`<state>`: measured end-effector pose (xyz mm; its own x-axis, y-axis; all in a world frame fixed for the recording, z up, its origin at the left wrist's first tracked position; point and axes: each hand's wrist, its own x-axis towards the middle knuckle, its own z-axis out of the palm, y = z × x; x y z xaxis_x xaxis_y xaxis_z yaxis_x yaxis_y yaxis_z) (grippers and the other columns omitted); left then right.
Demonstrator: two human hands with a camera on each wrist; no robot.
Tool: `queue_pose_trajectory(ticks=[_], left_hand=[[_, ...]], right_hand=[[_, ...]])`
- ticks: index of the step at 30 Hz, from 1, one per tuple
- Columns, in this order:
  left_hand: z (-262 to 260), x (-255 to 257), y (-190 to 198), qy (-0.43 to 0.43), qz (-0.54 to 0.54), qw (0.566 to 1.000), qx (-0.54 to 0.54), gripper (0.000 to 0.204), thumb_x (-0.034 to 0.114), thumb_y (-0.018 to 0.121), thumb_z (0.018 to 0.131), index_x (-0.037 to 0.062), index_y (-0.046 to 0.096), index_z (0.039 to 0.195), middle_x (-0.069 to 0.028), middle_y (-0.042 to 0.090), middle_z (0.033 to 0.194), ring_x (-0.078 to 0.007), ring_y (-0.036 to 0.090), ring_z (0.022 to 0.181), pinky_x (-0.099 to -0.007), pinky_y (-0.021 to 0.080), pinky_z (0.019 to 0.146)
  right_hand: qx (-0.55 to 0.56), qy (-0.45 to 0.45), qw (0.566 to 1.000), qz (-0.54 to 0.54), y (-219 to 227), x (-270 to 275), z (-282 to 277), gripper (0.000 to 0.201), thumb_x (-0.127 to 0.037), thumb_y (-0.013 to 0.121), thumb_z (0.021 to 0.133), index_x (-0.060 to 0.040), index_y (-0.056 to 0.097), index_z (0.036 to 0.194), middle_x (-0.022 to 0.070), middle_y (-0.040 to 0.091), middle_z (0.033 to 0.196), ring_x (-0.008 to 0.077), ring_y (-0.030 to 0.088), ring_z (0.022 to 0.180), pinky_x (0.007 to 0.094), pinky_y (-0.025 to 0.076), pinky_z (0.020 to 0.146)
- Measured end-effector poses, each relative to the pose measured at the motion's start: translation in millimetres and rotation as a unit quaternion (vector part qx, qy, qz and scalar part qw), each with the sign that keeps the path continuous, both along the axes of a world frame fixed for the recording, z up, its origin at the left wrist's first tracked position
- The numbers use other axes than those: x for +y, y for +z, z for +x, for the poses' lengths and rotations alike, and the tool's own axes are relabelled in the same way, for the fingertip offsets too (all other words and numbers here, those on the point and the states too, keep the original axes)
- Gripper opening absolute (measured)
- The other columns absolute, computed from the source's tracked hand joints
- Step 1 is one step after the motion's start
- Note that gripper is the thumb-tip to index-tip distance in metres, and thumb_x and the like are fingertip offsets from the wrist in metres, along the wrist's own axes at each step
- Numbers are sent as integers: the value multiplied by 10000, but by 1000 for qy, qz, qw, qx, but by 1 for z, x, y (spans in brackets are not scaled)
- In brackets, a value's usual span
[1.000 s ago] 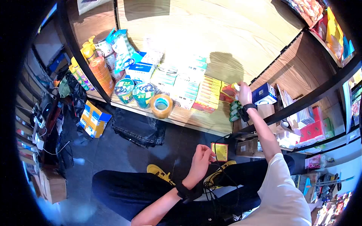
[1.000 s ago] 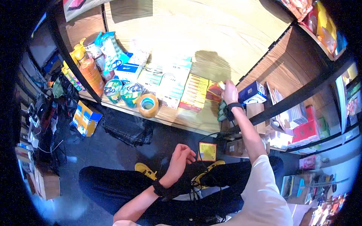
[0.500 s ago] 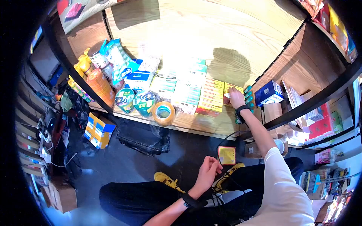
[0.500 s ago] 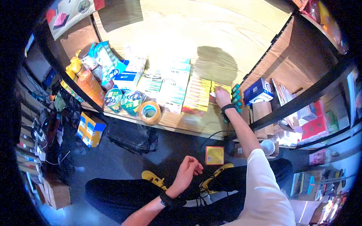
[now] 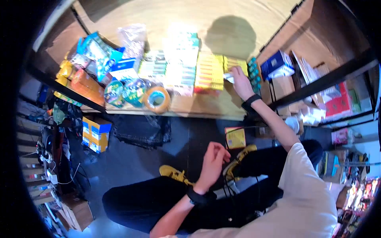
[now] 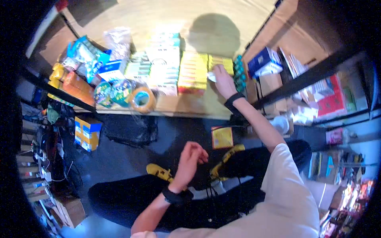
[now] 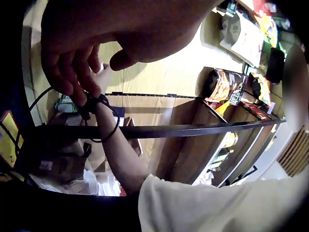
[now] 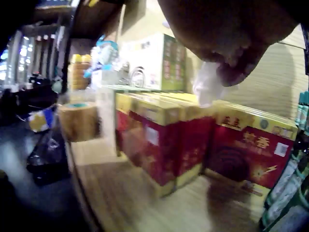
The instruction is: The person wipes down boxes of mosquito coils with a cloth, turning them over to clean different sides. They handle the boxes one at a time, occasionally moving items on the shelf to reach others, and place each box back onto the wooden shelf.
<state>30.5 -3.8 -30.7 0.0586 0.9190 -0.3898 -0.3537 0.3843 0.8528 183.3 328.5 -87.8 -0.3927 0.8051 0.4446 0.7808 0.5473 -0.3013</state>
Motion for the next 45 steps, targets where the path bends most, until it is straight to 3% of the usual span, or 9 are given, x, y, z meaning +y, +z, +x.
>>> queue_pose_trajectory(ticks=[4,14,22,30,32,36,40,42,45], left_hand=[[-10,2,5,21,34,999,7,120,155,462,1053,53,521,1076,-72,674,901,-149,647,782,-269,495,713],[-13,3,9,49,51,997,-8,131,176,461,1051,67,532,1053,-67,669,899,-150,645,795,-283,492,724],[-14,3,2,47,63,997,-1,93,141,493,1036,61,538,1048,-65,676,879,-134,641,757,-254,478,685],[-18,-1,5,53,52,997,4,111,165,493,1029,65,539,1044,-76,667,899,-150,640,793,-276,488,721],[-20,2,2,47,64,997,13,113,169,492,1031,68,539,1044,-78,670,906,-153,643,794,-276,487,720],[-26,13,-8,66,76,995,3,120,171,497,1030,64,543,1061,-80,675,921,-159,647,815,-281,489,741],[-37,21,-37,198,104,970,92,206,210,548,1023,52,533,1154,-91,658,1092,-156,625,982,-310,475,848],[-40,20,-47,217,65,963,144,319,300,559,1028,51,519,1223,-110,620,1197,-157,601,1057,-314,468,860],[-36,16,-19,187,-39,980,57,449,428,544,1034,57,505,1284,-114,588,1254,-196,594,1090,-345,479,891]], right_hand=[[-55,216,967,-123,-16,-96,4,264,-82,698,816,-13,620,1059,182,617,1054,397,651,962,474,562,832],[-287,104,928,-215,-221,-197,124,813,-287,706,853,36,334,1500,210,621,1175,354,710,884,441,585,619],[-403,55,887,-220,-190,-212,103,1452,-338,995,443,80,168,1560,213,563,1286,374,662,1070,434,594,797],[-407,89,882,-220,-187,-199,103,1398,-339,1004,335,78,317,1479,190,566,1234,338,675,1013,421,597,748],[-395,87,899,-167,-207,-199,110,1125,-299,935,566,78,355,1453,183,575,1185,333,685,975,429,597,703],[-309,112,913,-243,-166,-179,87,709,-227,672,854,80,386,1425,205,579,1142,329,697,945,464,593,649],[-226,146,906,-326,-22,-200,44,1099,-359,931,611,36,338,1448,261,550,1289,398,684,1019,442,598,716],[-14,133,812,-568,-19,-185,38,1222,-374,974,585,32,265,1493,233,534,1350,368,657,1109,427,568,894],[26,264,863,-430,87,-204,13,1387,-299,1001,532,17,111,1547,228,493,1394,324,583,1240,392,501,1047]])
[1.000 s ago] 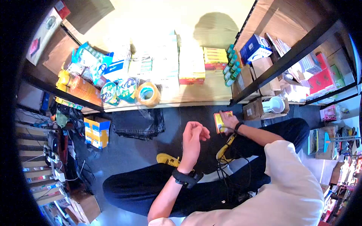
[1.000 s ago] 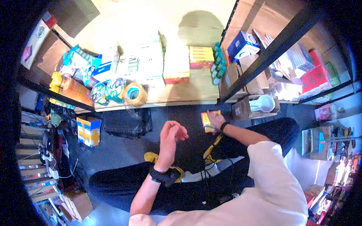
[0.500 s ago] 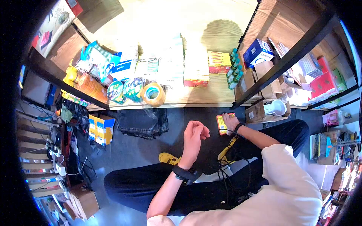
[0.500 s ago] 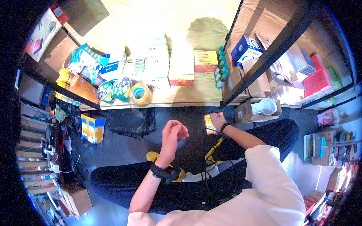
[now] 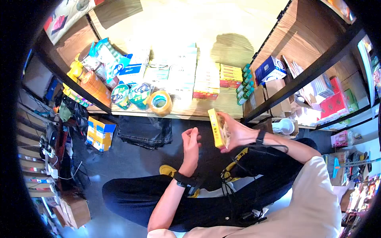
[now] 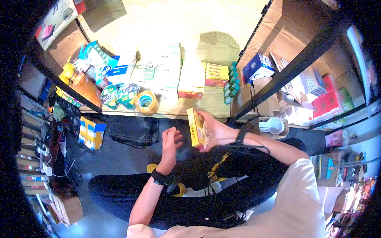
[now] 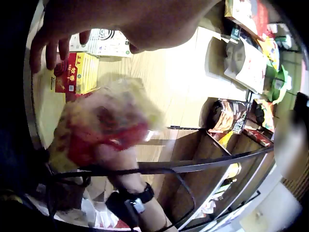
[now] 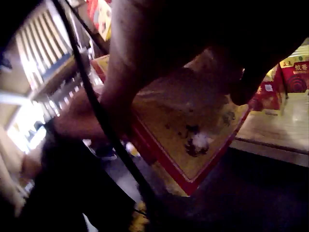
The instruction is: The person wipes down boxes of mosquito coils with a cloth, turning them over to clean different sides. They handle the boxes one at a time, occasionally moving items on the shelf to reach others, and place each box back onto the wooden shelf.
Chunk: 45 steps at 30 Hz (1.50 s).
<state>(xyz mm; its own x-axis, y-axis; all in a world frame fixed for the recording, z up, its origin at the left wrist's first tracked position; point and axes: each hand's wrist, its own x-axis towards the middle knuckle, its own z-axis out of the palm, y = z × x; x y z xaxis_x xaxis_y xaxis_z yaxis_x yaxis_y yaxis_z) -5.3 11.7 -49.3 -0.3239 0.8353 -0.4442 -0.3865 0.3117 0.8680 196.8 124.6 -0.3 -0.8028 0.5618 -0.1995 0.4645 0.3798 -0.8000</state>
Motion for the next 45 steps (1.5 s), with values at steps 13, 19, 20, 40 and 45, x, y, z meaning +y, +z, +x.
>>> queue_pose_trajectory(ticks=[13,19,20,40,45], left_hand=[[9,-16,39,-93,112,916,-374,427,320,519,1080,36,483,1398,-82,645,1318,-178,657,1170,-368,534,1019],[-3,-7,44,-47,169,935,-309,411,188,524,1078,68,408,1454,-77,566,1407,-188,604,1253,-376,525,1041],[0,-8,39,-46,167,944,-281,414,180,525,1075,74,411,1459,-77,569,1406,-194,599,1262,-388,508,1060],[48,-28,41,-275,193,941,-39,654,-69,678,922,31,356,1482,-117,554,1375,-198,584,1249,-374,505,1061],[44,-37,32,-316,116,938,85,559,-68,677,911,2,435,1410,-118,637,1241,-175,660,1121,-333,560,943]], right_hand=[[178,-76,970,-145,72,-41,7,1087,-128,958,680,-1,311,1544,109,526,1463,171,496,1337,349,404,1133],[189,-260,932,-165,90,-3,37,255,-224,537,1071,1,656,1089,17,670,850,42,581,614,196,378,431],[188,-254,939,-134,90,-3,36,252,-217,533,1073,1,658,1071,19,666,834,49,581,606,199,392,442],[56,-164,931,320,38,-23,10,624,-189,508,979,52,348,1533,243,308,1617,367,246,1531,513,173,1258],[53,11,926,373,51,-60,-6,487,-206,600,955,-37,549,1408,128,504,1507,269,383,1483,555,224,1239]])
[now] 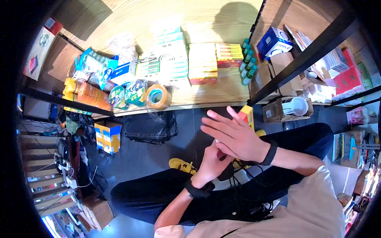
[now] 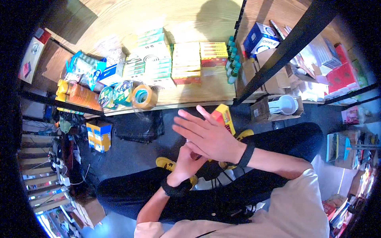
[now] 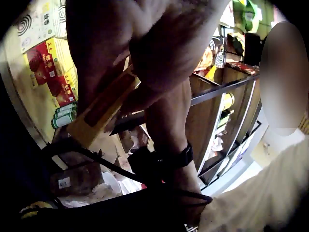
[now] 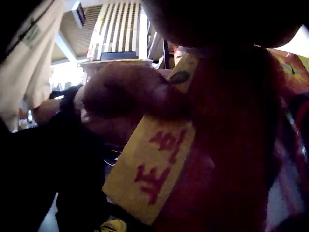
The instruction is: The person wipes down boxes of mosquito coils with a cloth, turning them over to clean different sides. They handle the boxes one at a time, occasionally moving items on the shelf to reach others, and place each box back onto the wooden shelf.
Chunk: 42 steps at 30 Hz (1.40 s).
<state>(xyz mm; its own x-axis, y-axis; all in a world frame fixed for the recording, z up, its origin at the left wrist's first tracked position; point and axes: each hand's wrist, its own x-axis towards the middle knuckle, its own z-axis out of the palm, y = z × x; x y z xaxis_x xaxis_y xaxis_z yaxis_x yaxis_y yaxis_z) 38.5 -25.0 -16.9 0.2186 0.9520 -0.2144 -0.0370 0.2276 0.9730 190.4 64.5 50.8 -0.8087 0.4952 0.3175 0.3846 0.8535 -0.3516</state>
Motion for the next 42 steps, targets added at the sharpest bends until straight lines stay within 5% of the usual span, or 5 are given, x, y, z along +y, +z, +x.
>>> queue_pose_trajectory(ticks=[12,22,32,38,42], left_hand=[[-4,6,7,97,127,982,105,482,-82,672,909,-10,535,1366,-105,681,1200,-163,662,1119,-313,542,939],[-10,10,4,120,10,983,-136,641,-129,677,877,-11,432,1457,-96,627,1328,-167,608,1214,-349,496,1062],[-37,27,18,244,-30,900,-361,624,-115,599,941,53,390,1504,-135,601,1367,-222,602,1244,-394,520,1050],[-32,30,6,236,-39,923,-300,606,-76,585,973,69,346,1510,-127,529,1432,-213,549,1306,-391,474,1103],[-20,26,-1,222,-68,906,-353,704,209,725,953,94,311,1510,-149,482,1461,-299,485,1368,-563,410,1140]], right_hand=[[58,-116,989,-74,-15,54,34,219,-144,519,1015,5,678,1034,147,709,955,315,689,905,431,495,1042],[309,-144,791,-508,-16,59,26,365,-154,395,1102,70,675,1039,107,737,971,155,693,927,297,540,874],[212,-206,826,-480,-34,42,34,356,-268,469,1103,39,647,1126,-36,607,843,27,494,737,237,425,638],[250,-217,815,-475,-13,30,25,355,-201,711,979,20,610,1239,83,703,942,86,675,829,261,541,744],[87,-142,970,-176,-12,27,28,416,-107,737,886,-56,594,1274,160,695,1048,316,717,940,386,578,820]])
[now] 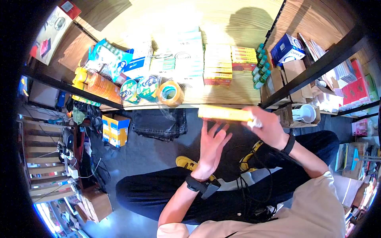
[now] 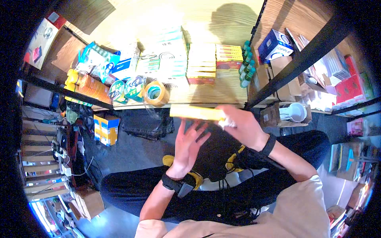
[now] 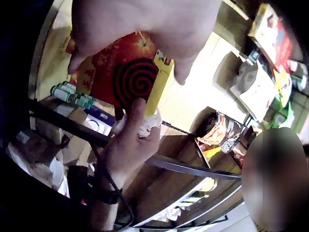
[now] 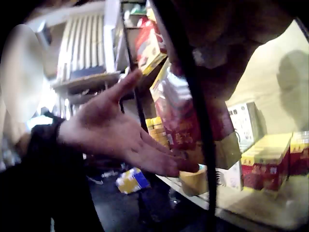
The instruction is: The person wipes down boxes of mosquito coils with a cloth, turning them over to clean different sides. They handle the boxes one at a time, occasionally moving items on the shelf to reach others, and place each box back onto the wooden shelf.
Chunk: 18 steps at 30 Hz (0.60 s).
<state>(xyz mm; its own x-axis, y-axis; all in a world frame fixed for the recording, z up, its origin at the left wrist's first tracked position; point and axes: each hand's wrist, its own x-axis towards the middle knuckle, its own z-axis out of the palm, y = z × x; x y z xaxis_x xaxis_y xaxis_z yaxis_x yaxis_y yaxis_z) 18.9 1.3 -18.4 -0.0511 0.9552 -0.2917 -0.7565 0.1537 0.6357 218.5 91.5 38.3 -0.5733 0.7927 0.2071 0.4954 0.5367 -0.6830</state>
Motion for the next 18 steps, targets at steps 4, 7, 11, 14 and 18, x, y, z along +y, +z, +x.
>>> queue_pose_trajectory(ticks=[4,7,11,14,18], left_hand=[[0,-8,17,-47,-13,996,-76,680,641,494,992,120,452,1427,-120,540,1421,-276,507,1336,-516,394,1136],[-6,-10,9,-31,-103,985,-138,602,521,464,1025,60,476,1413,-121,589,1374,-264,561,1275,-446,419,1104],[-7,-14,5,-58,-121,975,-176,498,299,477,1027,17,453,1436,-124,588,1385,-264,577,1264,-449,431,1104],[-7,-11,7,-46,-114,978,-170,472,207,536,1020,15,449,1442,-128,587,1393,-262,587,1262,-446,449,1111],[-13,-8,13,-91,-98,971,-200,477,135,589,1011,8,443,1447,-143,566,1430,-267,576,1297,-456,451,1135]], right_hand=[[-26,168,957,233,-9,-19,-8,395,-112,692,824,-34,625,1205,132,693,1128,283,709,1026,380,601,836],[-67,209,931,290,-3,-35,-17,408,-126,660,819,-29,645,1215,128,682,1171,247,689,1078,376,589,910],[-30,233,923,306,-8,-26,-15,440,-148,651,830,-36,640,1255,121,663,1258,253,653,1182,416,533,1047],[-86,228,911,331,6,-7,-6,434,-164,638,848,-50,637,1266,107,653,1301,257,635,1222,441,484,1112],[-85,244,911,320,31,20,10,417,-178,675,851,-51,645,1247,116,659,1301,275,638,1215,453,496,1097]])
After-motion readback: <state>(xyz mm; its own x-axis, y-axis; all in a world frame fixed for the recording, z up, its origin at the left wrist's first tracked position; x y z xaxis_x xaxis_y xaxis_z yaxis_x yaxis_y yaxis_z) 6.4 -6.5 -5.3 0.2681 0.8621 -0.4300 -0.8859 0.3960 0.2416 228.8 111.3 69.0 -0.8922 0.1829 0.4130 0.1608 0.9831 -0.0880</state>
